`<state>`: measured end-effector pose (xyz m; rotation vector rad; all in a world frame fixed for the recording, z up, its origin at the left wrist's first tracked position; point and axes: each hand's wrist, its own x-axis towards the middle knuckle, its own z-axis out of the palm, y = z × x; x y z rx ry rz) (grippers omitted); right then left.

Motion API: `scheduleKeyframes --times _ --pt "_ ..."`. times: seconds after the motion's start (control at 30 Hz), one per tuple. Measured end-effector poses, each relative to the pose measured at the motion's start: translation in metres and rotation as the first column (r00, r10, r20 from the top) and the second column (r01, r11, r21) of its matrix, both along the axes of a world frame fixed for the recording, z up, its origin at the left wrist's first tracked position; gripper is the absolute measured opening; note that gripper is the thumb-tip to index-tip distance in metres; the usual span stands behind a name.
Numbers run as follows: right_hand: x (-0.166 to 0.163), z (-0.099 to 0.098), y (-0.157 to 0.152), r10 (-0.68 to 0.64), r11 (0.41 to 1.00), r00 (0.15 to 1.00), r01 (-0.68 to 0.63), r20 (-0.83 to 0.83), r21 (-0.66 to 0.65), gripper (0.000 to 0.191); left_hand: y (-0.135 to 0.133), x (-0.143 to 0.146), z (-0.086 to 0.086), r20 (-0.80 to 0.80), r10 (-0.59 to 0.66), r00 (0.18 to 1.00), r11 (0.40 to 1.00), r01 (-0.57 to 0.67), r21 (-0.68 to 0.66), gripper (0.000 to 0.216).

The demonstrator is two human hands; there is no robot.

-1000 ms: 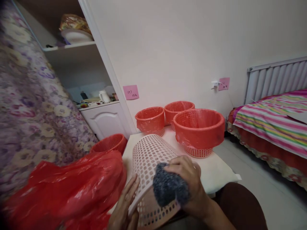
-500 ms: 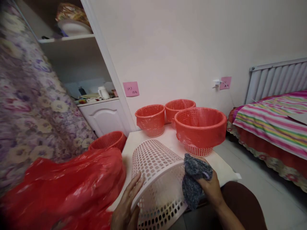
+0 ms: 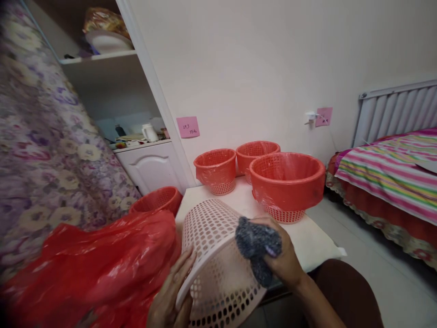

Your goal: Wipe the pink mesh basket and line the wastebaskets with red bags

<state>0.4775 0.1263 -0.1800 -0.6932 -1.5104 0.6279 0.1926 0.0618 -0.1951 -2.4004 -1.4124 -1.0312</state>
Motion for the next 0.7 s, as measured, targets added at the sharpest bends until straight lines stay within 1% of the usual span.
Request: scheduleKeyframes --times 0.07,0.13,0.2,0.27,0.3,0.37,0.4,0.43,0.47,0.5,0.53,0.57,0.6,0.63,0.67,0.7 --pt "-0.011 0.017 -0.007 0.046 0.99 0.988 -0.065 0.146 0.127 0.046 -0.001 0.003 0.005 -0.014 -0.001 1.0 1.0 0.001 0.002 0.071" --pt "-0.02 0.028 -0.014 0.042 0.979 0.97 -0.088 0.241 0.184 0.051 -0.001 0.004 0.009 -0.033 -0.006 0.999 1.0 0.006 -0.003 0.069" --pt "-0.025 0.032 -0.018 0.037 0.978 0.96 -0.092 0.277 0.187 0.053 -0.001 0.003 0.01 -0.06 -0.036 0.998 0.999 0.036 -0.01 0.064" --pt "-0.021 0.026 -0.017 0.037 0.986 0.968 -0.076 0.25 0.148 0.052 0.0 0.001 0.008 -0.068 -0.068 0.995 0.998 0.068 -0.006 0.059" --pt "-0.016 0.02 -0.015 0.038 0.992 0.977 -0.062 0.208 0.11 0.052 0.0 0.0 0.007 -0.066 -0.075 0.995 0.997 0.075 -0.003 0.057" --pt "-0.003 0.001 -0.01 0.01 1.0 0.997 -0.009 0.072 -0.021 0.049 0.002 -0.001 0.003 -0.056 -0.076 0.996 0.997 0.076 0.005 0.055" --pt "0.005 -0.012 -0.008 -0.022 0.994 1.0 0.02 -0.017 -0.111 0.046 0.002 0.0 0.001 -0.051 -0.077 0.996 0.997 0.078 0.019 0.054" --pt "0.012 -0.027 -0.005 -0.073 0.974 0.991 0.046 -0.112 -0.221 0.044 0.002 0.0 -0.001 -0.047 -0.076 0.996 0.997 0.077 0.029 0.054" --pt "0.018 -0.043 -0.004 -0.133 0.945 0.969 0.061 -0.208 -0.323 0.04 0.002 0.0 -0.002 -0.042 -0.072 0.997 0.997 0.073 0.036 0.054" --pt "0.022 -0.059 -0.003 -0.207 0.9 0.929 0.058 -0.307 -0.432 0.036 0.001 0.001 -0.002 -0.037 -0.067 0.997 0.997 0.068 0.039 0.055" --pt "0.025 -0.073 -0.004 -0.271 0.839 0.878 0.014 -0.394 -0.544 0.034 0.0 0.001 -0.002 -0.032 -0.062 0.998 0.997 0.063 0.04 0.055" --pt "0.026 -0.085 -0.005 -0.31 0.78 0.825 -0.063 -0.472 -0.622 0.035 -0.001 0.002 -0.002 -0.028 -0.06 0.998 0.997 0.061 0.037 0.057" --pt "0.025 -0.094 -0.006 -0.341 0.746 0.769 -0.129 -0.54 -0.654 0.036 -0.002 0.002 -0.001 -0.023 -0.06 0.998 0.998 0.061 0.031 0.059" --pt "0.022 -0.098 -0.007 -0.362 0.726 0.718 -0.182 -0.594 -0.663 0.039 -0.004 0.002 0.001 -0.009 -0.057 0.998 0.998 0.057 0.024 0.061" --pt "0.02 -0.098 -0.008 -0.368 0.73 0.679 -0.212 -0.635 -0.65 0.041 -0.005 0.002 0.002 0.016 -0.048 0.999 0.999 0.048 0.023 0.063" --pt "0.017 -0.093 -0.007 -0.363 0.752 0.657 -0.214 -0.661 -0.624 0.042 -0.007 0.001 0.003 0.047 -0.032 0.998 0.999 0.031 0.011 0.065"
